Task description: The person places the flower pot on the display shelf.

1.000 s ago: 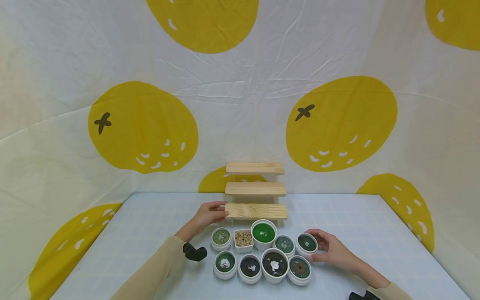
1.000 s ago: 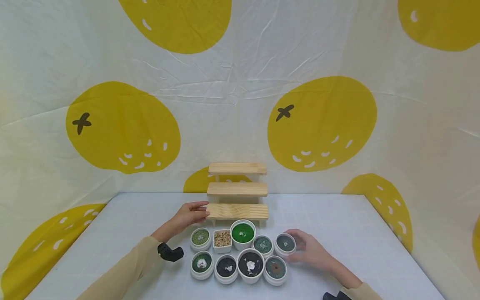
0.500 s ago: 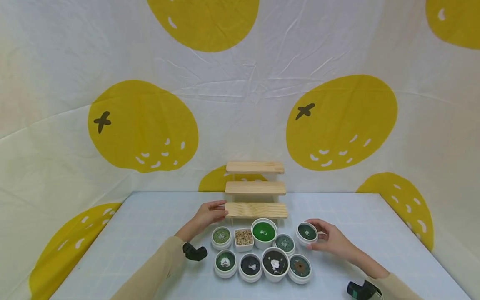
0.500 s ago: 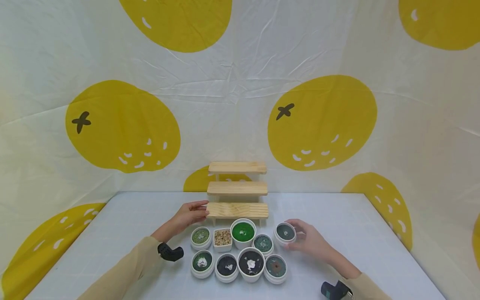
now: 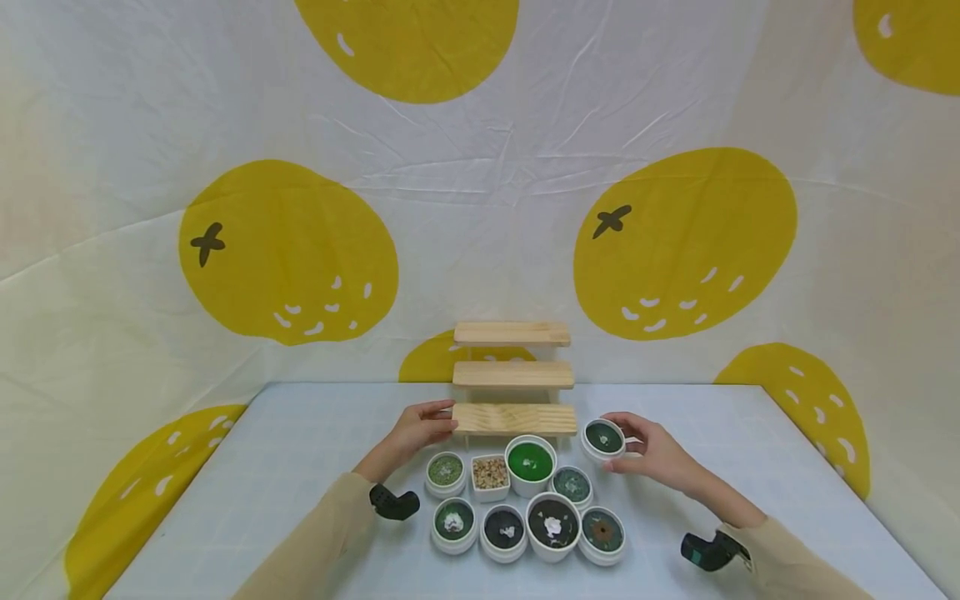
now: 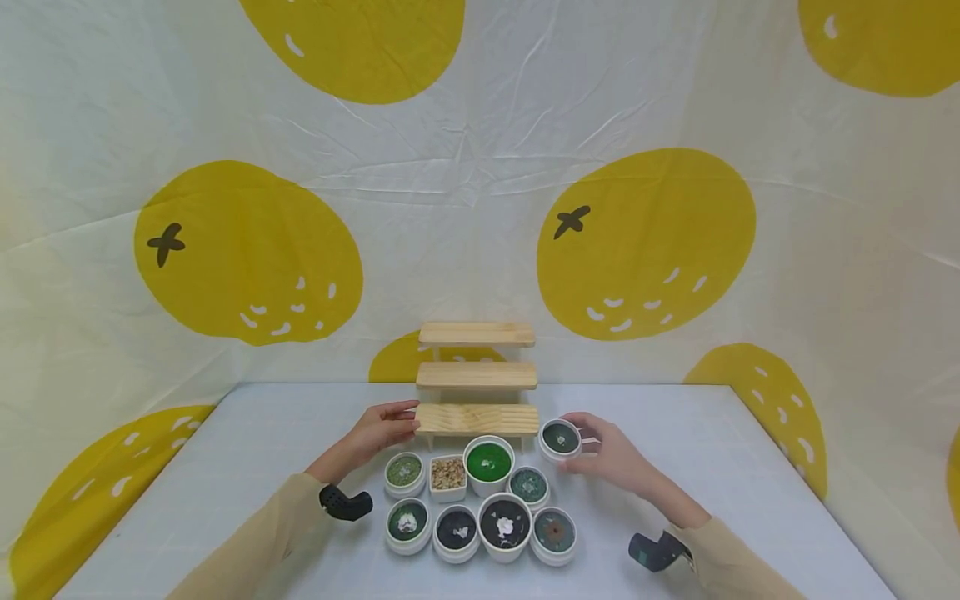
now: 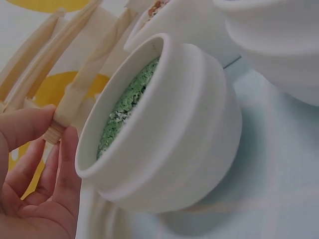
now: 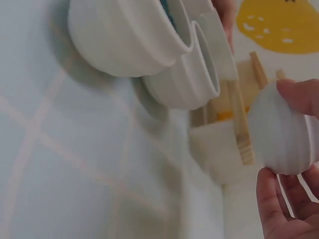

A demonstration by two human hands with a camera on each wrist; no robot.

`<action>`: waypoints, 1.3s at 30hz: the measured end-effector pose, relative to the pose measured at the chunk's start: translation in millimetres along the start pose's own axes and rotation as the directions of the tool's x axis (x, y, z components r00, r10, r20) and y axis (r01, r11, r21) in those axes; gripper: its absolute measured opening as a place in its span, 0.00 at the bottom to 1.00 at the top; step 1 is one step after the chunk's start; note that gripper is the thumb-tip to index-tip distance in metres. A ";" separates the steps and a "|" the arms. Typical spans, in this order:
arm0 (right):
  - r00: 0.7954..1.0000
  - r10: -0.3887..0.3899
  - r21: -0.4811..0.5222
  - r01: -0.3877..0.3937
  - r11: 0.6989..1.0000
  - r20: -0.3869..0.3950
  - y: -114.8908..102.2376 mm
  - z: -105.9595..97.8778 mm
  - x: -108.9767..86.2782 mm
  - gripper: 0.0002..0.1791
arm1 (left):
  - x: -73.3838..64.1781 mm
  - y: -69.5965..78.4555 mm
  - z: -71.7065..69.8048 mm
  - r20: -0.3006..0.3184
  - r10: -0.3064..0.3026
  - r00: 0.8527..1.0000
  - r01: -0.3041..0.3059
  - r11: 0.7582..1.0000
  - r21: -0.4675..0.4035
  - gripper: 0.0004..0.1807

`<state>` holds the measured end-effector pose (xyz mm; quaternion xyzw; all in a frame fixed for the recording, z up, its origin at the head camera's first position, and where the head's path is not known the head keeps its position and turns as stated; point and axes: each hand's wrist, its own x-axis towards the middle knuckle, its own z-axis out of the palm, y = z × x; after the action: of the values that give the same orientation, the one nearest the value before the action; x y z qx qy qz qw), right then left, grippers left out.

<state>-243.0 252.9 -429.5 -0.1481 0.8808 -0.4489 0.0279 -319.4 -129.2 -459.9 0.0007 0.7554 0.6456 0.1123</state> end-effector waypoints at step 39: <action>0.998 -0.050 0.161 0.045 0.986 0.030 -73.4 9.1 79.1 0.34 | -2.4 1.3 0.6 -0.005 0.041 0.999 -0.041 0.999 0.014 0.26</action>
<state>-299.5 182.6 -369.6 -0.1738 0.8376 -0.5161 0.0438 -317.1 -128.8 -458.3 0.0154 0.7600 0.6425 0.0970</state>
